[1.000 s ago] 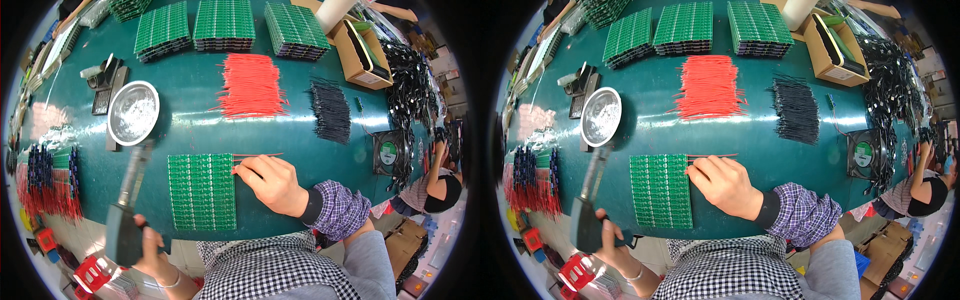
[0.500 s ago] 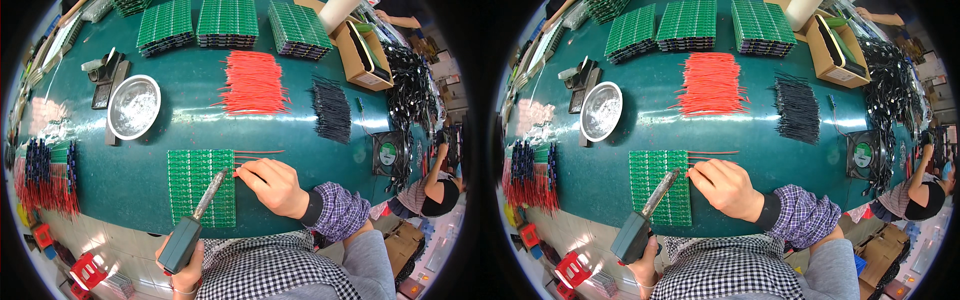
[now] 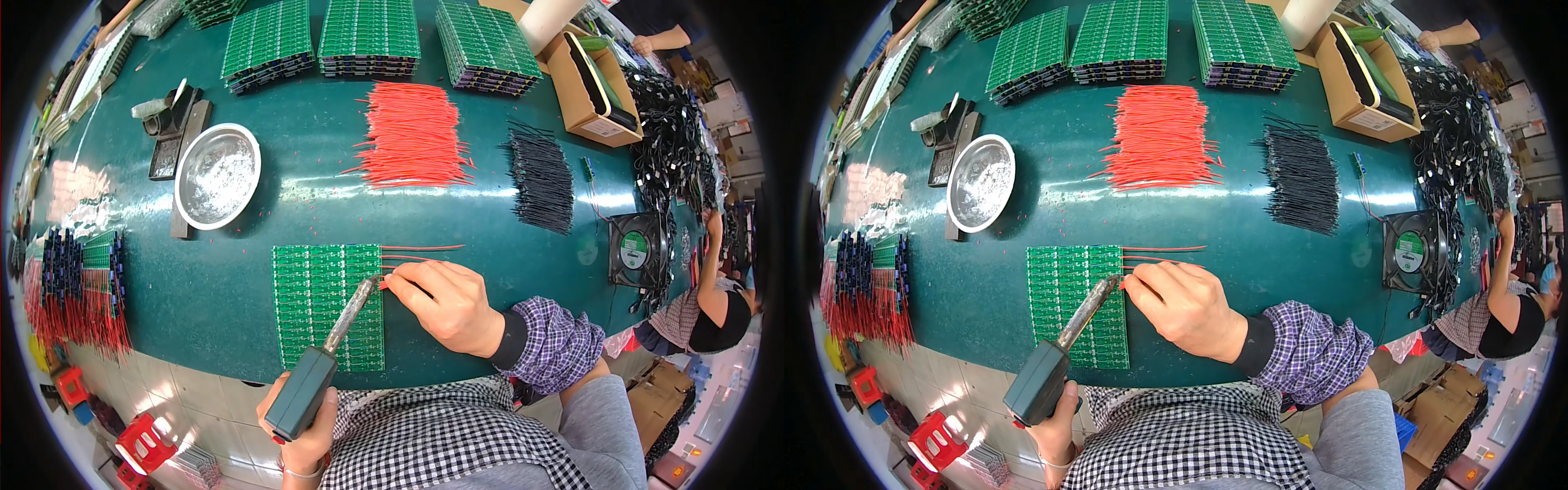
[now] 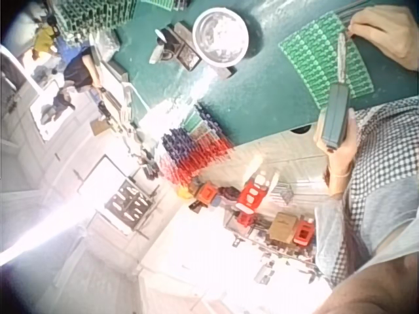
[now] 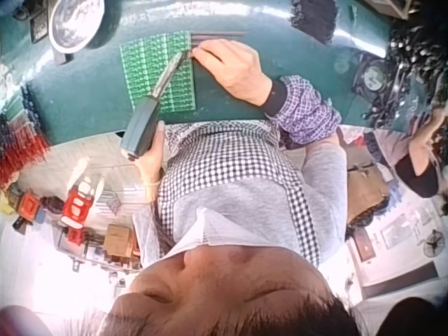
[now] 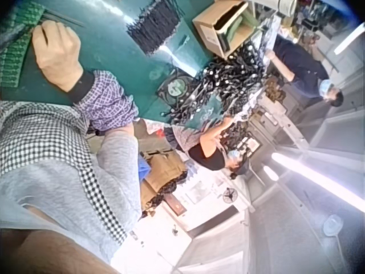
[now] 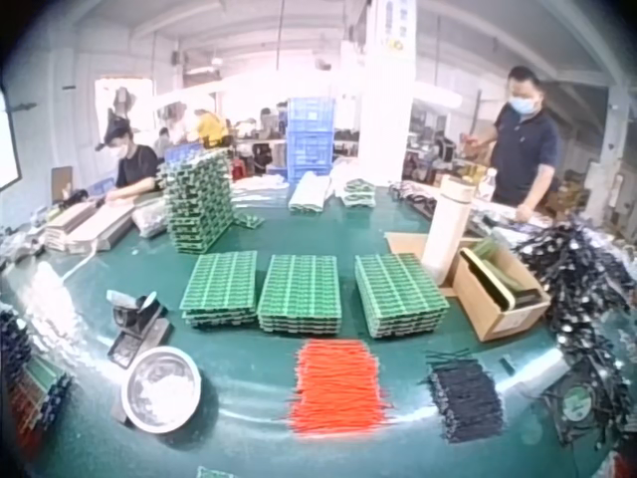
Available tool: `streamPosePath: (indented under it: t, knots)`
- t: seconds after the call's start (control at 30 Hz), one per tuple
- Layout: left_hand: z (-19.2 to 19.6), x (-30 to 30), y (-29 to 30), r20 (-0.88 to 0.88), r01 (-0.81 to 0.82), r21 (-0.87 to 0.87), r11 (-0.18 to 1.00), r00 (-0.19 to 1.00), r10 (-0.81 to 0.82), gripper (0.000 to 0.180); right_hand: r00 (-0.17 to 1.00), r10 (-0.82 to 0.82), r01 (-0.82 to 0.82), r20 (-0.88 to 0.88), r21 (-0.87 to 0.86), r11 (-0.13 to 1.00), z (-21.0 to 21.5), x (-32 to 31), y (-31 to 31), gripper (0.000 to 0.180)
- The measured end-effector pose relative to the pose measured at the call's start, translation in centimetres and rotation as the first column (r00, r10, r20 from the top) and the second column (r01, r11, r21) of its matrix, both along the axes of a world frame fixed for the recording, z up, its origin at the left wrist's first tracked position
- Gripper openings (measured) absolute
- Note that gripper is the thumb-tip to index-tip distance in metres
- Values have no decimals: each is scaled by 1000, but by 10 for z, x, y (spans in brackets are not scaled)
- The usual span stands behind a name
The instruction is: The person solders wires onto a circuit board using a soldering tool, stacks the completed board with others, and positions a new circuit board before soldering wires onto it.
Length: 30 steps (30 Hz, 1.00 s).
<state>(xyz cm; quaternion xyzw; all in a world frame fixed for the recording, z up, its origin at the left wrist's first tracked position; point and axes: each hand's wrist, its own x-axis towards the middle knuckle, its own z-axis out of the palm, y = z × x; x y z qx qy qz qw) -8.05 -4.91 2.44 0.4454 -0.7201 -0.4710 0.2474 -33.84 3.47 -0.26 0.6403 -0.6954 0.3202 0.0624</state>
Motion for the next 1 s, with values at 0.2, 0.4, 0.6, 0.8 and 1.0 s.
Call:
streamPosePath:
  t: [0.2,0.4,0.6,0.8,1.0]
  knots:
    - [1,-2,-1,-18,32,-76,997,999,-33,23,1000,-1,1,-4,-8,1000,-1,0,0,25]
    - [2,9,9,-15,-114,83,990,993,116,25,1000,-3,3,-3,-4,1000,-1,0,-1,24]
    - [3,9,11,-9,-165,117,979,986,168,28,1000,-13,13,-9,-17,1000,-2,1,-1,22]
    - [2,12,12,12,-166,132,977,986,166,30,1000,-21,21,-2,28,999,1,2,0,24]
    - [-1,14,14,-37,-187,104,977,981,191,31,1000,19,-16,19,-137,990,-1,4,5,23]
